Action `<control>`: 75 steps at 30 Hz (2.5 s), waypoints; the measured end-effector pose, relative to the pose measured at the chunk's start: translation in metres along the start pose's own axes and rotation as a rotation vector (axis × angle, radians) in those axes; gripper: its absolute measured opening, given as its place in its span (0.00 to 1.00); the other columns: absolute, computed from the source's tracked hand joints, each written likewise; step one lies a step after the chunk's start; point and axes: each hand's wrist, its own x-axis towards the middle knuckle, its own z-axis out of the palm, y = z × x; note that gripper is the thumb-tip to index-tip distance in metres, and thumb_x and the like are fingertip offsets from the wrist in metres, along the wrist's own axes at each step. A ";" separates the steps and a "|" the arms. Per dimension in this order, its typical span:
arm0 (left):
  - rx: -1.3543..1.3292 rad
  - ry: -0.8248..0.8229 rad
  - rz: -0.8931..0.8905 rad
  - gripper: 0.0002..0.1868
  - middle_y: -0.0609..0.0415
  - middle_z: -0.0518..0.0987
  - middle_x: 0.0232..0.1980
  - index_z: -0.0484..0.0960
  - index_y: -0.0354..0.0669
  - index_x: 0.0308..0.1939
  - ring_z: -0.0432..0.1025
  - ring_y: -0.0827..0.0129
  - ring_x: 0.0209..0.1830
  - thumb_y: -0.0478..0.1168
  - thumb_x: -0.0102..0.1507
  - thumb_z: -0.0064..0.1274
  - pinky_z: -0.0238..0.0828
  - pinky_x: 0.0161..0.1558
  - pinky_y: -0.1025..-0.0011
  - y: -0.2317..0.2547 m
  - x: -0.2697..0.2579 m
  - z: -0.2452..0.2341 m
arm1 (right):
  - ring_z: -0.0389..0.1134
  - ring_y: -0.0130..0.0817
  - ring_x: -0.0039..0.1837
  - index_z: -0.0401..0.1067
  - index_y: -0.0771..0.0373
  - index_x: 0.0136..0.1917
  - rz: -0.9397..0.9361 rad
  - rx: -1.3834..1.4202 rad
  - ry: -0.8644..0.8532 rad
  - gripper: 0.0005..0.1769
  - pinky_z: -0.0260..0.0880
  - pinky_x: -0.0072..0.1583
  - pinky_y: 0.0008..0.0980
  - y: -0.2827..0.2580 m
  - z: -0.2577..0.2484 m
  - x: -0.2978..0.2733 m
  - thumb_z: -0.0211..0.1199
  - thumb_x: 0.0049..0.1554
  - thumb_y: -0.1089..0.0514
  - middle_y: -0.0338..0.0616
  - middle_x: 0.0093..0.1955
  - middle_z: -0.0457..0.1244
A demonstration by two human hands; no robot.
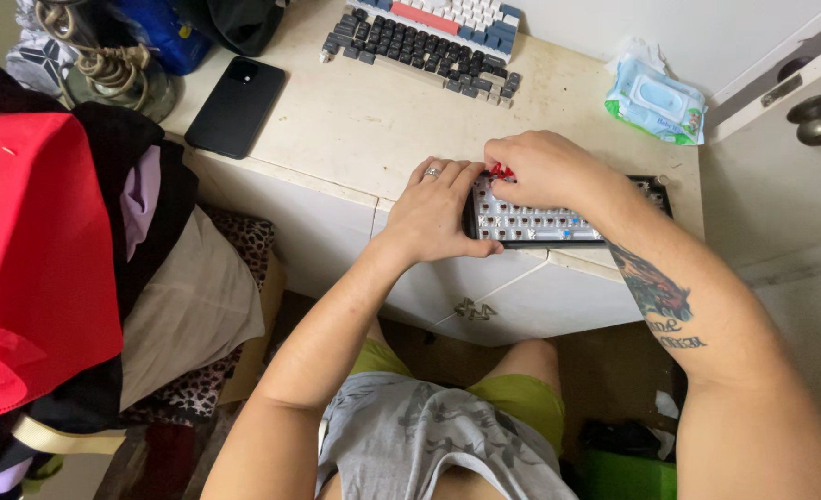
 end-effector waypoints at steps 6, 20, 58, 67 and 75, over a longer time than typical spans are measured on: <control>0.032 -0.030 -0.036 0.64 0.40 0.70 0.67 0.64 0.35 0.71 0.61 0.40 0.69 0.75 0.43 0.64 0.48 0.72 0.49 0.001 0.003 0.000 | 0.71 0.55 0.47 0.73 0.63 0.47 0.014 0.002 0.003 0.14 0.70 0.49 0.49 -0.002 -0.002 -0.002 0.64 0.50 0.54 0.52 0.44 0.70; -0.003 -0.005 -0.012 0.62 0.39 0.70 0.67 0.65 0.37 0.71 0.63 0.43 0.69 0.74 0.44 0.64 0.47 0.74 0.48 0.001 0.000 0.000 | 0.71 0.54 0.48 0.73 0.62 0.46 0.021 -0.025 0.039 0.14 0.71 0.50 0.50 -0.004 0.002 -0.008 0.65 0.49 0.52 0.50 0.45 0.70; 0.058 0.004 0.006 0.66 0.40 0.71 0.68 0.64 0.34 0.72 0.64 0.47 0.70 0.74 0.42 0.67 0.48 0.75 0.49 0.007 0.001 -0.005 | 0.59 0.52 0.77 0.72 0.64 0.67 0.254 0.014 0.832 0.30 0.53 0.77 0.52 -0.006 0.089 -0.121 0.70 0.58 0.46 0.53 0.74 0.62; -0.030 0.057 -0.023 0.71 0.36 0.71 0.68 0.59 0.30 0.74 0.64 0.45 0.70 0.70 0.39 0.70 0.49 0.74 0.49 0.016 0.003 -0.010 | 0.63 0.50 0.73 0.74 0.64 0.62 0.308 0.099 1.018 0.25 0.59 0.74 0.47 -0.004 0.097 -0.122 0.72 0.57 0.50 0.49 0.68 0.66; -0.233 0.188 -0.095 0.66 0.37 0.68 0.74 0.58 0.33 0.77 0.68 0.49 0.71 0.61 0.44 0.73 0.64 0.68 0.57 0.012 0.001 -0.004 | 0.67 0.48 0.70 0.75 0.64 0.58 0.263 0.223 1.067 0.20 0.62 0.71 0.44 -0.003 0.093 -0.126 0.72 0.55 0.54 0.48 0.64 0.68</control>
